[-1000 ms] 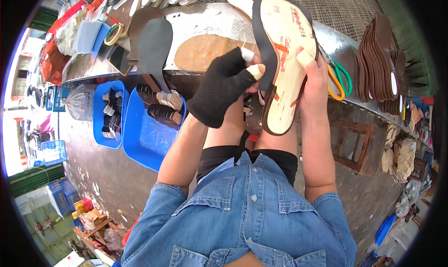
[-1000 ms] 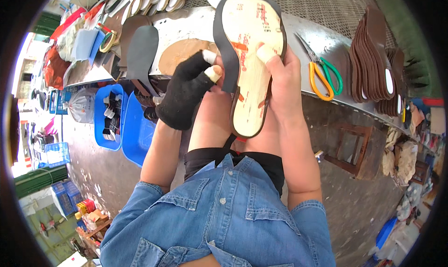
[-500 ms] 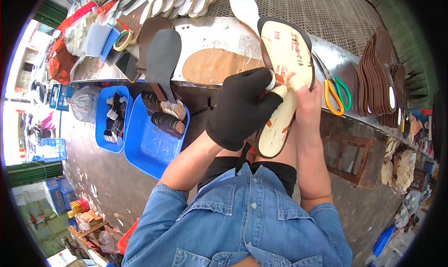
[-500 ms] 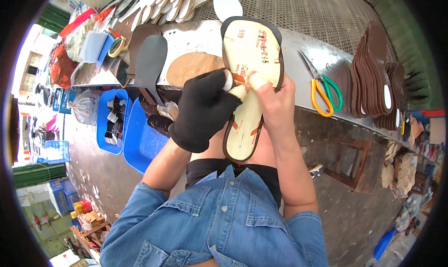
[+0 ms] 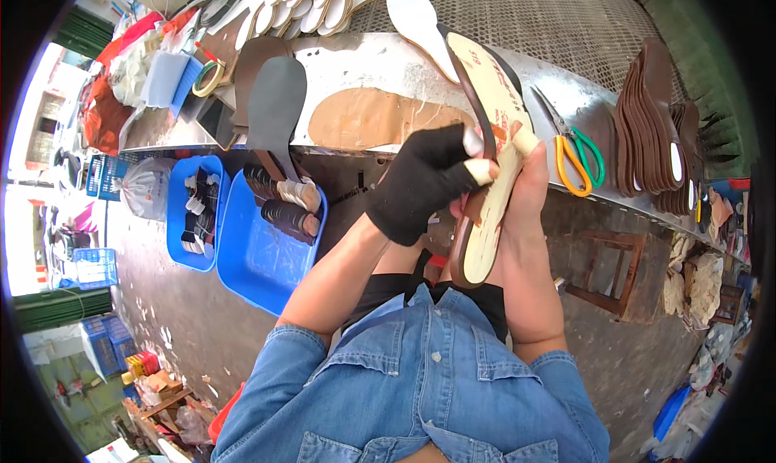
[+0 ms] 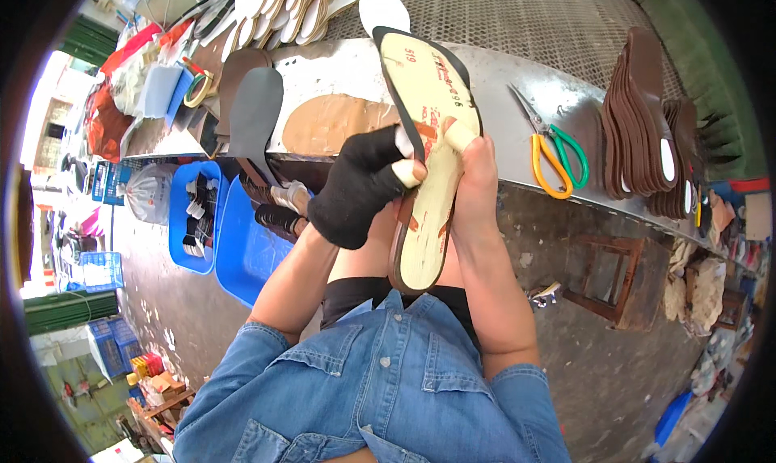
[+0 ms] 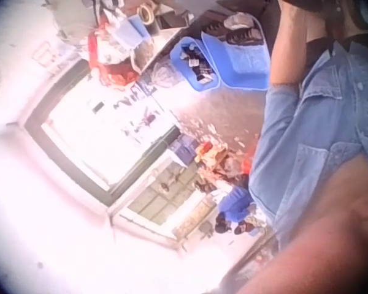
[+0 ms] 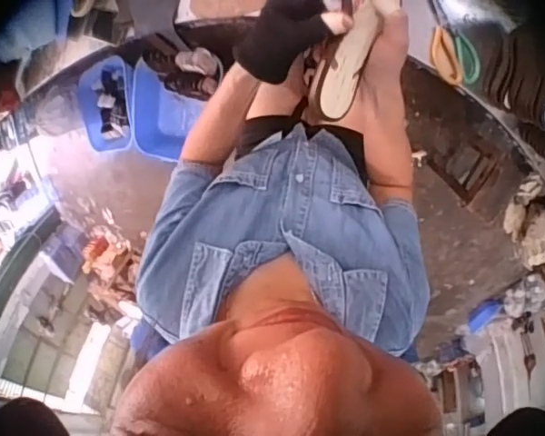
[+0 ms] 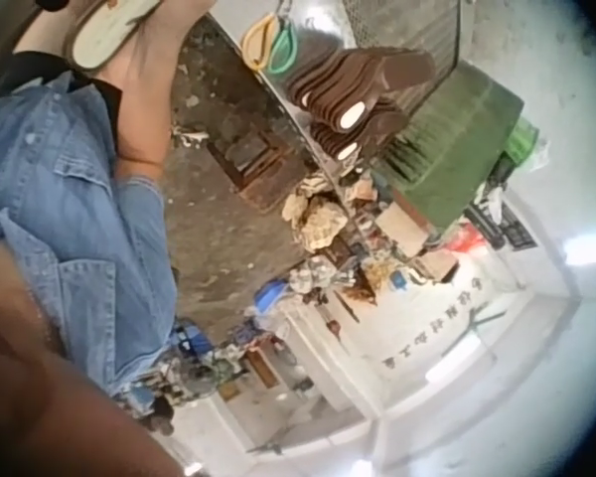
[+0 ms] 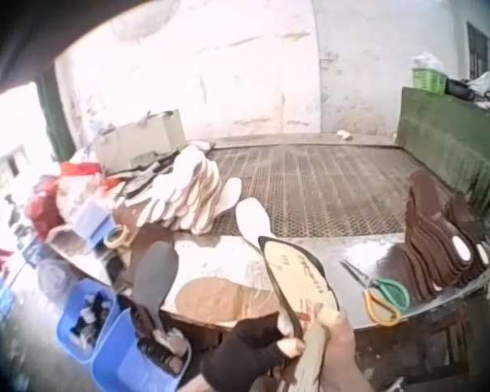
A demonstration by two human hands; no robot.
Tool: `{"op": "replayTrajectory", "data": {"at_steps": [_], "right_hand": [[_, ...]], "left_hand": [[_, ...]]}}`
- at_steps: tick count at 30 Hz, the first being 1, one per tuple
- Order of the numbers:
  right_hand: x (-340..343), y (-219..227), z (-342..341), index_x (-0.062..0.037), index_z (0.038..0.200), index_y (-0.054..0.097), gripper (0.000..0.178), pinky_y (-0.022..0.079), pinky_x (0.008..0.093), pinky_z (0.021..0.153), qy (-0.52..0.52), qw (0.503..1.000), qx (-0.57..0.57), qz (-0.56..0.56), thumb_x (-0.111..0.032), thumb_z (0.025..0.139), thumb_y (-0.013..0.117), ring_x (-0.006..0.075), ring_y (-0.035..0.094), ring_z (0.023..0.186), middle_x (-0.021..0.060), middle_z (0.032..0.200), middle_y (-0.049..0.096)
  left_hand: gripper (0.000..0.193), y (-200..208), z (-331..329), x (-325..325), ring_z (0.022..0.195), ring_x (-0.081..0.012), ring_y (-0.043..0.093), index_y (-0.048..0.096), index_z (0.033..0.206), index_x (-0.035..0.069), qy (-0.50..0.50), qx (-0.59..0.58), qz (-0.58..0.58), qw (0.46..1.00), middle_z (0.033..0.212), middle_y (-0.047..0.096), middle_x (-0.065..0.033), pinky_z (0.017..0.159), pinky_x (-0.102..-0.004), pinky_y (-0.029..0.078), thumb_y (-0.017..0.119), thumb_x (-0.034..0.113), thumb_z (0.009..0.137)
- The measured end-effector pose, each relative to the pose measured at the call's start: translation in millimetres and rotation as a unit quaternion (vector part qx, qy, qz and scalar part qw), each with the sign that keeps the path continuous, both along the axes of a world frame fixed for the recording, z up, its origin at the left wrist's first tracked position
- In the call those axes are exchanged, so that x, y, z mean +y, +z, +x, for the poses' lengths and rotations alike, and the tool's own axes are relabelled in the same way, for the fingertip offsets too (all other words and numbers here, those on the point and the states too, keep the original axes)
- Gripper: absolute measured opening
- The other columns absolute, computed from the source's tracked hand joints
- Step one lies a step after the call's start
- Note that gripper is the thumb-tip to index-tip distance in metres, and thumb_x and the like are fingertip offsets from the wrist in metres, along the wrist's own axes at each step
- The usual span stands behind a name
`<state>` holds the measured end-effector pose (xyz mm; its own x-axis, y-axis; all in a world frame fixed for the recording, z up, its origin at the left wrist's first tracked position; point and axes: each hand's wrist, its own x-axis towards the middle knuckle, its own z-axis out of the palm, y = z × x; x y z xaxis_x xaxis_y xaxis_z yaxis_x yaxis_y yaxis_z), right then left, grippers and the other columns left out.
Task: Assembling shoe outsoles and insoles, and trimming edges with scissors.
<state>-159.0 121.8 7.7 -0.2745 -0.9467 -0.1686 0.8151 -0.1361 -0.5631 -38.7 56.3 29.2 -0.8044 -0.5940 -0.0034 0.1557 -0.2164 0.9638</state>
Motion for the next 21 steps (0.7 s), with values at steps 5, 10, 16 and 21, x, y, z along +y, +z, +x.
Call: {"op": "replayTrajectory", "data": {"at_steps": [5,10,16,21], "right_hand": [[-3,-7,-2,0.0001,0.109,0.051,0.039,0.049,0.0289,0.070,-0.154,0.940,0.306,-0.003,-0.031,0.087,0.047,0.0167,0.059,0.083,0.0106,0.097,0.059],[-16,-16,-1,0.0073,0.113,0.050,0.040,0.043,0.0282,0.083,-0.199,0.932,0.295,-0.063,-0.019,0.083,0.052,0.0183,0.055,0.095,0.0136,0.105,0.057],[-18,-7,-5,0.0042,0.119,0.054,0.037,0.041,0.0342,0.089,-0.246,0.723,0.645,0.004,-0.019,0.091,0.052,0.0254,0.052,0.108,0.0169,0.112,0.053],[-26,2,6,0.0029,0.096,0.061,0.016,0.050,0.0242,0.065,-0.257,0.812,0.524,0.018,0.000,0.081,0.064,0.0130,0.062,0.077,0.0053,0.083,0.062]], "left_hand": [[0.025,-6,4,3,0.074,-0.0101,0.056,0.061,0.101,0.000,0.036,-0.087,-0.143,0.985,0.082,0.064,-0.0034,0.065,-0.0273,0.046,0.056,0.022,0.091],[0.039,-7,4,22,0.097,-0.0087,0.051,0.053,0.120,0.001,0.041,0.009,-0.011,0.999,0.105,0.061,-0.0059,0.082,-0.0241,0.042,0.050,0.029,0.095],[0.041,-34,3,0,0.071,-0.0223,0.057,0.048,0.132,0.010,0.172,-0.131,-0.302,0.928,0.086,0.059,-0.0136,0.064,-0.0322,0.046,0.052,0.017,0.092],[0.050,-34,6,-13,0.066,-0.0331,0.057,0.048,0.132,0.020,0.222,-0.198,-0.439,0.848,0.078,0.054,-0.0157,0.059,-0.0405,0.046,0.057,0.012,0.084]]}}
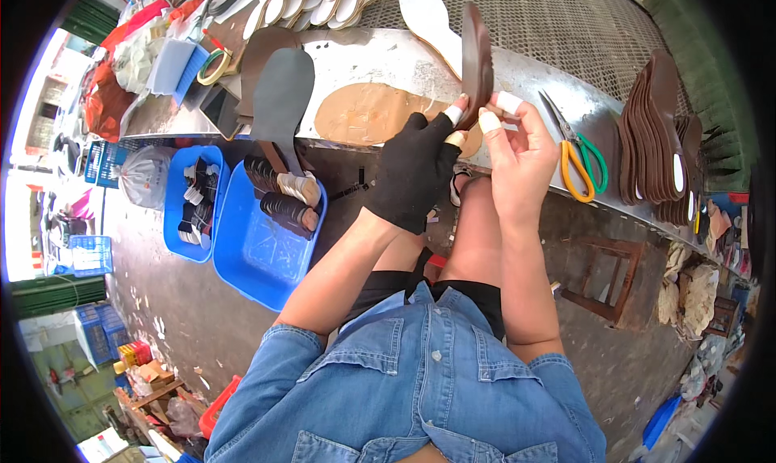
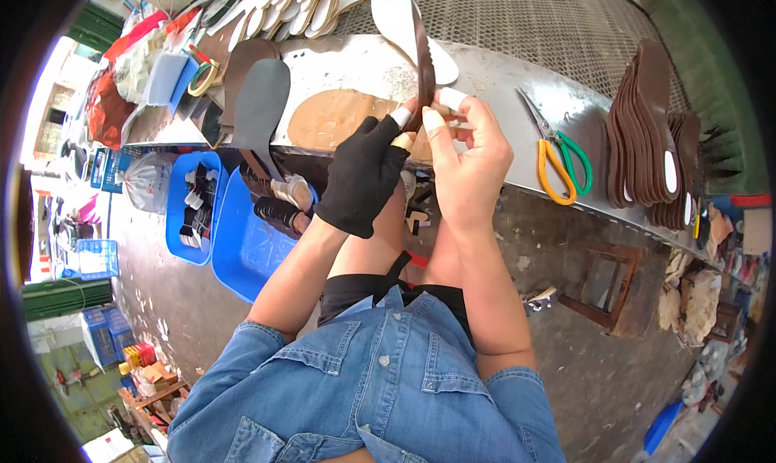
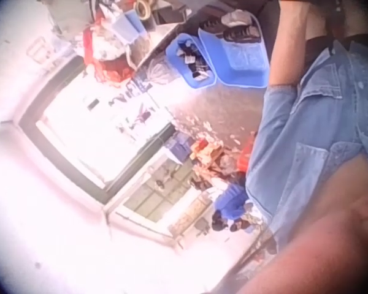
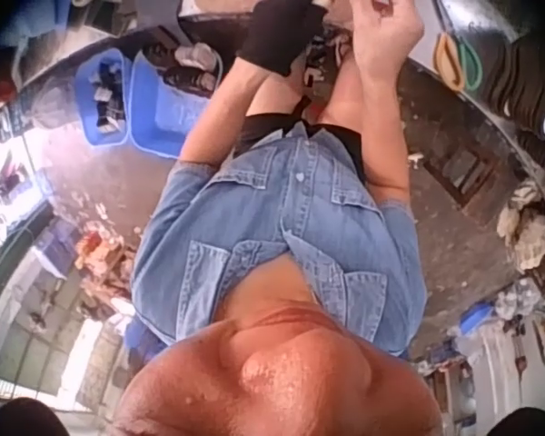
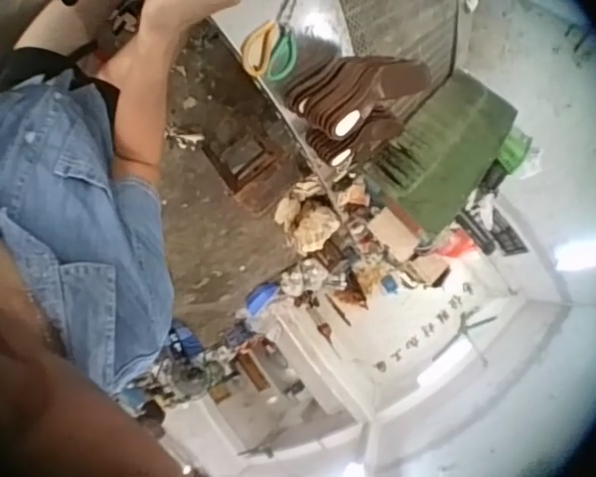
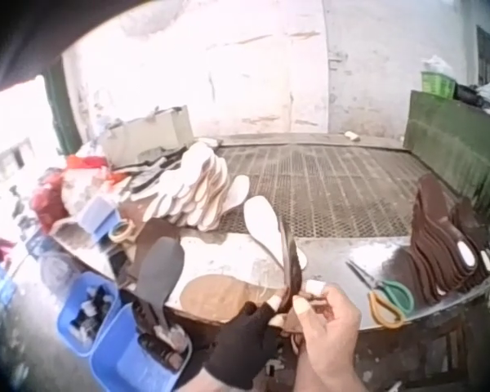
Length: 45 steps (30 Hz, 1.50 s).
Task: Assembling shoe outsoles and insoles, and trimming edges with scissors.
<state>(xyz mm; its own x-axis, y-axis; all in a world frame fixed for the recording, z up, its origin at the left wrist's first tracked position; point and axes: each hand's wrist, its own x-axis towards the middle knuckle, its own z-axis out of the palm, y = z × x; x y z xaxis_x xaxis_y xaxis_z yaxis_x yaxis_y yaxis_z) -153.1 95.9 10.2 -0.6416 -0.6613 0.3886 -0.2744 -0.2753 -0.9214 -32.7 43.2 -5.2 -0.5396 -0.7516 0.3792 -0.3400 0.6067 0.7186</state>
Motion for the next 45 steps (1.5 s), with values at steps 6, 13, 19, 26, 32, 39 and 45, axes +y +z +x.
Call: {"op": "replayTrajectory", "data": {"at_steps": [6,13,19,26,32,39,45], "right_hand": [[0,10,-13,0.0007,0.094,0.058,0.014,0.047,0.0203,0.057,0.137,0.974,-0.177,0.023,-0.001,0.082,0.065,0.0073,0.056,0.066,0.0041,0.078,0.060],[2,22,-15,-0.0016,0.086,0.059,0.009,0.045,0.0197,0.051,0.169,0.969,-0.153,0.098,-0.005,0.082,0.066,0.0062,0.055,0.059,0.0026,0.071,0.061],[-2,9,-5,-0.0012,0.078,0.057,0.013,0.042,0.0199,0.042,0.157,0.966,-0.110,0.170,-0.009,0.081,0.068,0.0051,0.055,0.057,0.0023,0.069,0.062],[8,9,-1,0.0005,0.075,0.055,0.014,0.037,0.0199,0.046,0.119,0.987,0.074,0.083,-0.004,0.081,0.066,0.0026,0.049,0.054,0.0001,0.064,0.057],[17,1,-6,0.0004,0.079,0.055,0.011,0.041,0.0195,0.055,0.171,0.978,-0.051,0.105,-0.003,0.082,0.066,0.0023,0.050,0.060,-0.0021,0.068,0.056],[8,5,-13,0.0002,0.087,0.058,0.016,0.044,0.0192,0.059,0.172,0.976,-0.066,0.118,-0.008,0.080,0.069,0.0047,0.051,0.063,-0.0007,0.075,0.058],[-6,20,-25,0.0009,0.092,0.060,0.022,0.044,0.0221,0.060,0.196,0.973,-0.028,0.119,-0.011,0.077,0.071,0.0057,0.050,0.064,-0.0003,0.075,0.059]], "left_hand": [[0.053,14,8,0,0.068,-0.0321,0.058,0.047,0.134,0.024,0.017,-0.060,-0.018,0.998,0.077,0.053,-0.0134,0.061,-0.0394,0.045,0.056,0.012,0.083],[0.056,12,11,-2,0.067,-0.0324,0.057,0.047,0.134,0.026,0.012,-0.078,-0.012,0.997,0.076,0.052,-0.0134,0.059,-0.0403,0.045,0.057,0.010,0.081],[0.057,14,12,-6,0.066,-0.0336,0.056,0.048,0.133,0.025,0.037,-0.086,-0.027,0.995,0.075,0.050,-0.0138,0.059,-0.0415,0.045,0.059,0.008,0.079],[0.044,4,19,-10,0.070,-0.0320,0.062,0.050,0.128,0.013,-0.017,0.045,0.034,0.998,0.080,0.060,-0.0168,0.063,-0.0381,0.048,0.059,0.017,0.086],[0.039,19,22,2,0.073,-0.0212,0.061,0.049,0.127,0.005,-0.084,0.035,0.203,0.975,0.084,0.062,-0.0121,0.067,-0.0316,0.048,0.055,0.014,0.090],[0.035,9,23,0,0.068,-0.0273,0.064,0.048,0.124,0.004,-0.126,0.012,0.285,0.950,0.085,0.064,-0.0193,0.065,-0.0352,0.049,0.051,0.014,0.091],[0.036,13,19,4,0.068,-0.0198,0.061,0.047,0.126,0.003,-0.119,0.031,0.272,0.954,0.083,0.062,-0.0145,0.064,-0.0317,0.048,0.051,0.013,0.091]]}}
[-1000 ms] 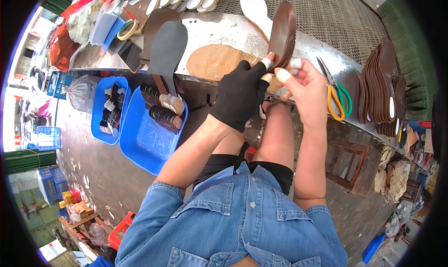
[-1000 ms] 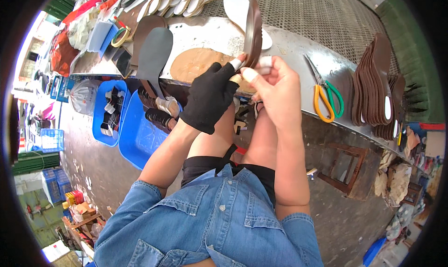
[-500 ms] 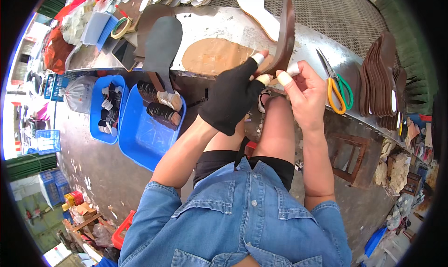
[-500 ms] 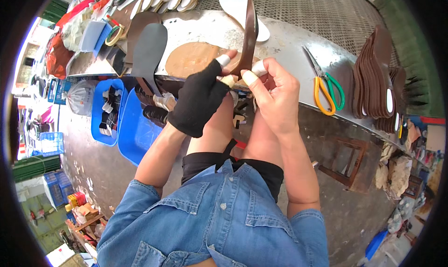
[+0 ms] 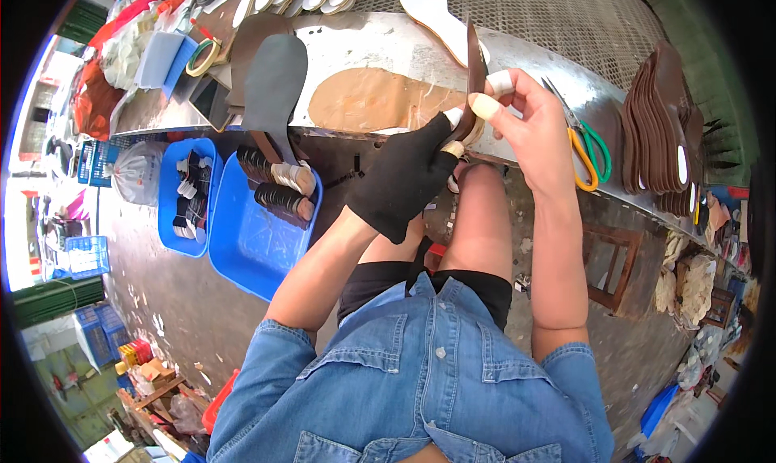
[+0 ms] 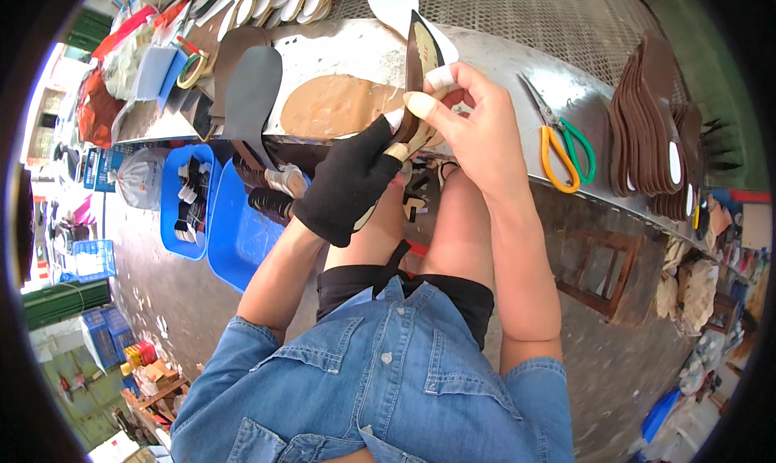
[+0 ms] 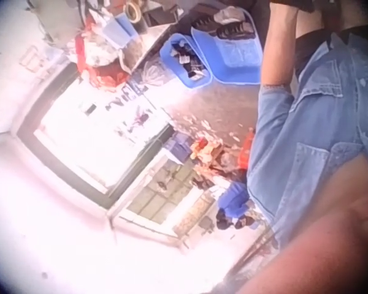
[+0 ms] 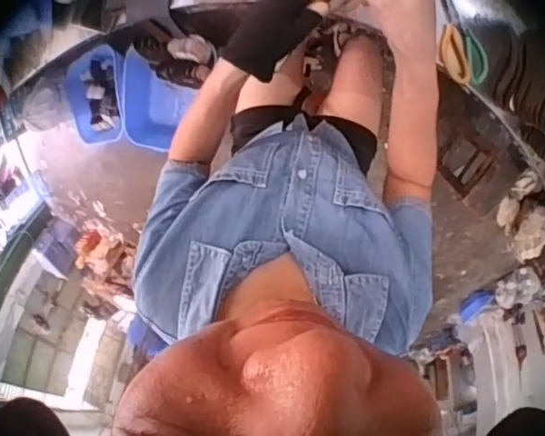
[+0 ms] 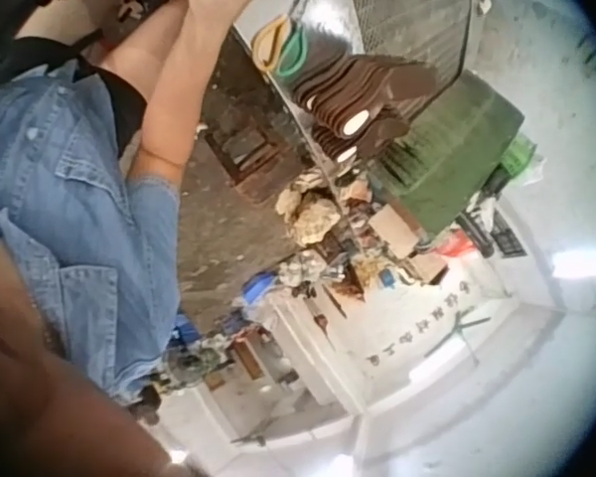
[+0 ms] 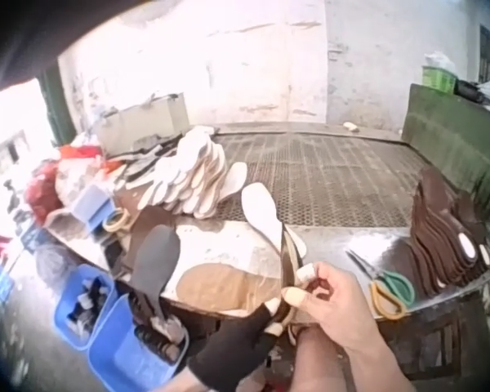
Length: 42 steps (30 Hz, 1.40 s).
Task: Assembling shoe outsoles and insoles, and trimming edges with scissors.
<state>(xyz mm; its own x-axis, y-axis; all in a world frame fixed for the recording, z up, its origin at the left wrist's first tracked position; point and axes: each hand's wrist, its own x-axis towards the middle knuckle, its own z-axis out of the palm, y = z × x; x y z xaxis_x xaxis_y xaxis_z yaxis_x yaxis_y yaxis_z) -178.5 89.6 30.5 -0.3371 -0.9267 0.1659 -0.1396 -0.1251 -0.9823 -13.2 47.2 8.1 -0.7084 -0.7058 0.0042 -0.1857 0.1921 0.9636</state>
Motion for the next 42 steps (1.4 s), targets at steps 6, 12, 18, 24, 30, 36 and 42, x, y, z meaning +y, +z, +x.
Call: {"op": "replayTrajectory", "data": {"at_steps": [6,12,18,24,30,36,42], "right_hand": [[0,11,7,0.0004,0.083,0.061,0.011,0.040,0.0205,0.050,-0.042,0.997,0.027,0.054,-0.008,0.080,0.067,0.0045,0.049,0.056,-0.0004,0.065,0.057],[1,10,4,0.0002,0.081,0.061,0.010,0.038,0.0185,0.048,0.011,0.994,0.007,0.105,-0.008,0.081,0.067,0.0014,0.048,0.055,-0.0009,0.064,0.057],[1,1,7,-0.0003,0.078,0.058,0.011,0.039,0.0199,0.050,0.016,1.000,0.027,-0.003,-0.007,0.081,0.067,0.0030,0.048,0.055,-0.0025,0.063,0.055],[0,-4,12,0.0003,0.080,0.056,0.023,0.040,0.0210,0.051,-0.104,0.982,0.151,0.040,-0.013,0.075,0.074,0.0048,0.047,0.056,0.0000,0.065,0.054],[5,-7,21,-0.0007,0.087,0.053,0.046,0.043,0.0222,0.054,-0.128,0.975,0.178,-0.029,-0.022,0.062,0.084,0.0068,0.049,0.062,0.0040,0.072,0.055],[3,-22,7,-0.0029,0.092,0.056,0.021,0.043,0.0195,0.054,-0.167,0.980,0.008,-0.106,-0.009,0.078,0.070,0.0066,0.049,0.060,0.0013,0.083,0.057],[27,-25,12,-0.0015,0.097,0.060,0.019,0.028,0.0141,0.039,-0.028,0.970,-0.238,0.034,-0.018,0.087,0.062,-0.0002,0.044,0.051,-0.0005,0.076,0.060]], "left_hand": [[0.038,-9,1,-3,0.073,-0.0235,0.060,0.046,0.127,0.005,-0.002,-0.045,-0.076,0.996,0.087,0.062,-0.0153,0.066,-0.0339,0.048,0.051,0.013,0.090],[0.038,-3,1,-2,0.072,-0.0285,0.063,0.047,0.127,0.008,0.006,-0.038,-0.030,0.999,0.085,0.063,-0.0183,0.065,-0.0360,0.048,0.051,0.016,0.090],[0.036,1,8,0,0.069,-0.0122,0.058,0.046,0.126,0.002,-0.032,0.048,0.151,0.987,0.090,0.061,-0.0084,0.064,-0.0258,0.049,0.048,0.011,0.091],[0.039,6,9,-3,0.073,-0.0094,0.057,0.044,0.129,0.002,-0.054,0.103,0.236,0.965,0.099,0.059,-0.0080,0.063,-0.0238,0.050,0.049,0.008,0.090],[0.049,18,7,2,0.075,-0.0080,0.056,0.039,0.134,0.004,-0.048,0.122,0.262,0.956,0.105,0.058,-0.0069,0.061,-0.0242,0.050,0.052,0.003,0.087],[0.047,-3,6,0,0.098,-0.0111,0.055,0.040,0.133,0.003,-0.063,0.137,0.230,0.961,0.113,0.057,-0.0076,0.080,-0.0261,0.048,0.056,0.012,0.090],[0.034,-4,5,8,0.084,-0.0139,0.061,0.047,0.121,-0.002,0.032,0.210,0.199,0.957,0.107,0.060,-0.0087,0.076,-0.0277,0.050,0.050,0.018,0.094]]}}
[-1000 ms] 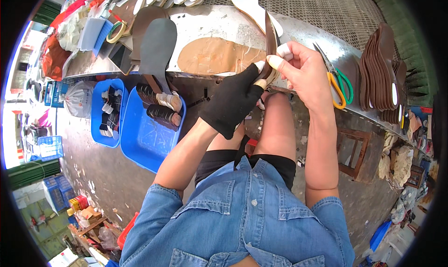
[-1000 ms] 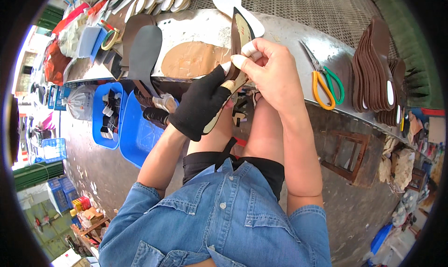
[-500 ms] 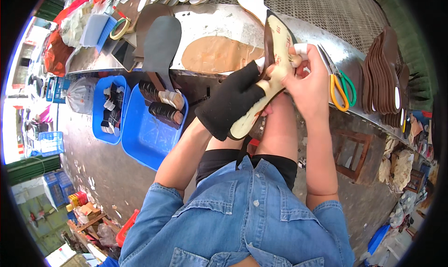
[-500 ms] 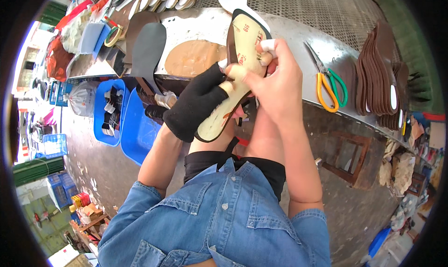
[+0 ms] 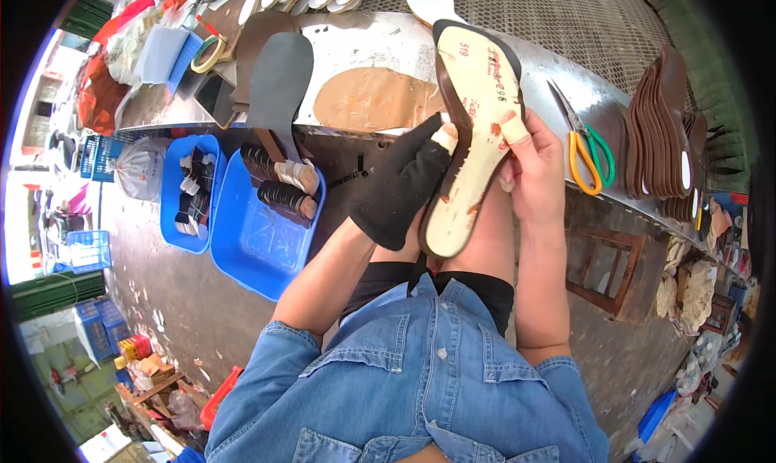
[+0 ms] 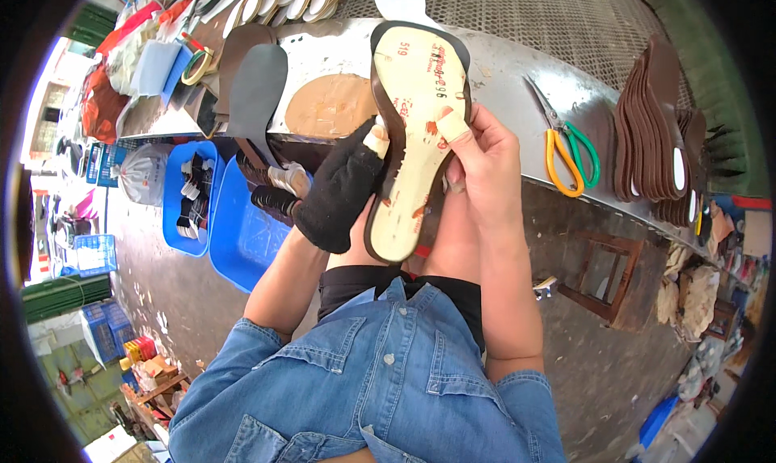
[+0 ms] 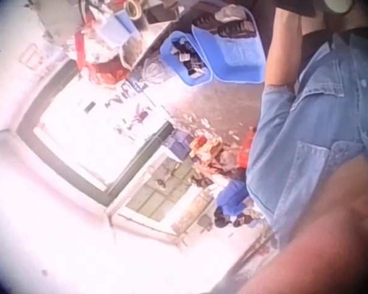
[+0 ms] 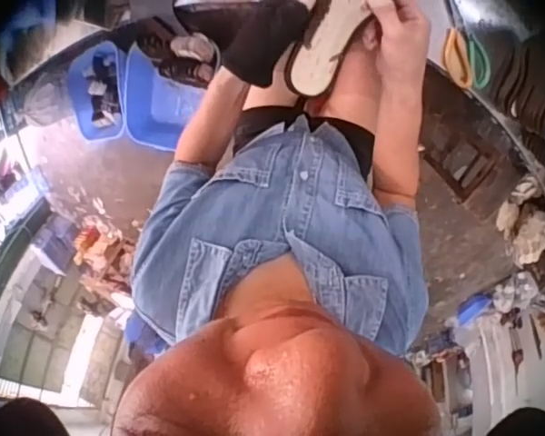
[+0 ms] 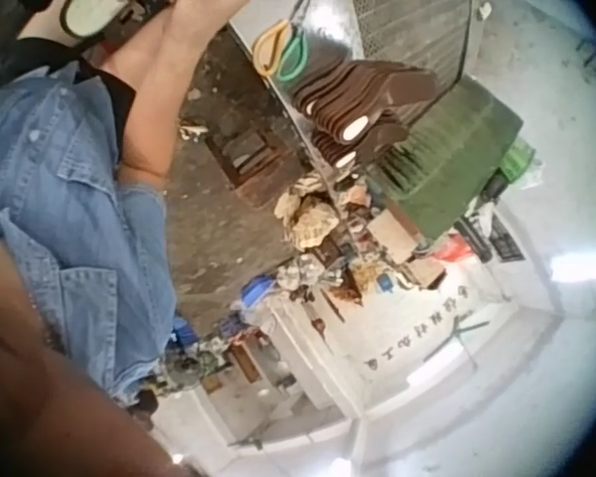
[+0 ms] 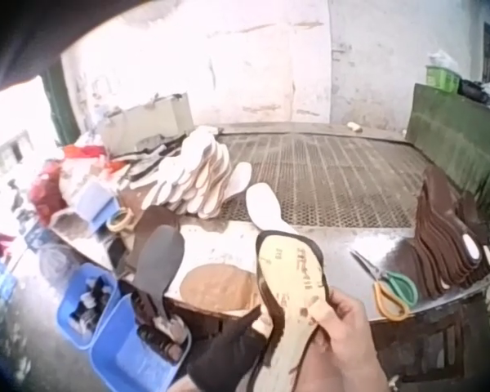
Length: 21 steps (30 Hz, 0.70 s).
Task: Assembling shoe outsoles and insoles, and trimming edges with scissors.
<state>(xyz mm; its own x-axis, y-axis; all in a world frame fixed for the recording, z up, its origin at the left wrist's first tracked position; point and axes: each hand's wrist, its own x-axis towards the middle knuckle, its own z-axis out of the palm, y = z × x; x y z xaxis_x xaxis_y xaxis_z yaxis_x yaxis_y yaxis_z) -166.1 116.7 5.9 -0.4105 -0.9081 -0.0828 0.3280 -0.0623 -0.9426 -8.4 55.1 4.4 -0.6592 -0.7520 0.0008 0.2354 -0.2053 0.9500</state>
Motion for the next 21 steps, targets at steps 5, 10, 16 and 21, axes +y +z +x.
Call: {"op": "replayTrajectory", "data": {"at_steps": [5,10,16,21], "right_hand": [[-2,20,3,0.0006,0.096,0.060,0.020,0.028,0.0137,0.040,-0.020,0.998,0.048,-0.025,-0.016,0.086,0.063,-0.0020,0.043,0.051,-0.0003,0.076,0.061],[1,21,4,0.0010,0.097,0.059,0.021,0.027,0.0138,0.039,-0.033,0.998,0.042,-0.045,-0.016,0.085,0.062,-0.0016,0.043,0.049,0.0010,0.074,0.062],[1,18,-1,0.0005,0.097,0.059,0.021,0.027,0.0144,0.037,-0.059,0.996,-0.008,-0.069,-0.017,0.087,0.062,-0.0018,0.040,0.044,0.0013,0.072,0.062],[1,13,-2,0.0008,0.109,0.059,0.032,0.024,0.0137,0.035,-0.067,0.995,0.004,-0.075,-0.024,0.089,0.061,-0.0030,0.038,0.042,-0.0009,0.076,0.063]], "left_hand": [[0.025,10,-5,-6,0.068,-0.0105,0.056,0.058,0.096,-0.003,0.035,-0.151,-0.207,0.966,0.070,0.061,-0.0097,0.062,-0.0288,0.047,0.052,0.021,0.093],[0.024,31,-4,-2,0.071,-0.0100,0.057,0.058,0.099,-0.003,0.011,-0.102,-0.129,0.986,0.076,0.062,-0.0076,0.064,-0.0280,0.047,0.055,0.020,0.091],[0.030,10,2,-4,0.089,-0.0087,0.053,0.056,0.106,0.000,-0.120,0.026,-0.056,0.991,0.093,0.060,-0.0046,0.074,-0.0253,0.046,0.062,0.022,0.087],[0.026,9,7,-2,0.074,-0.0073,0.051,0.059,0.093,-0.001,-0.120,-0.116,-0.070,0.984,0.076,0.059,-0.0038,0.064,-0.0281,0.045,0.064,0.023,0.085]]}}
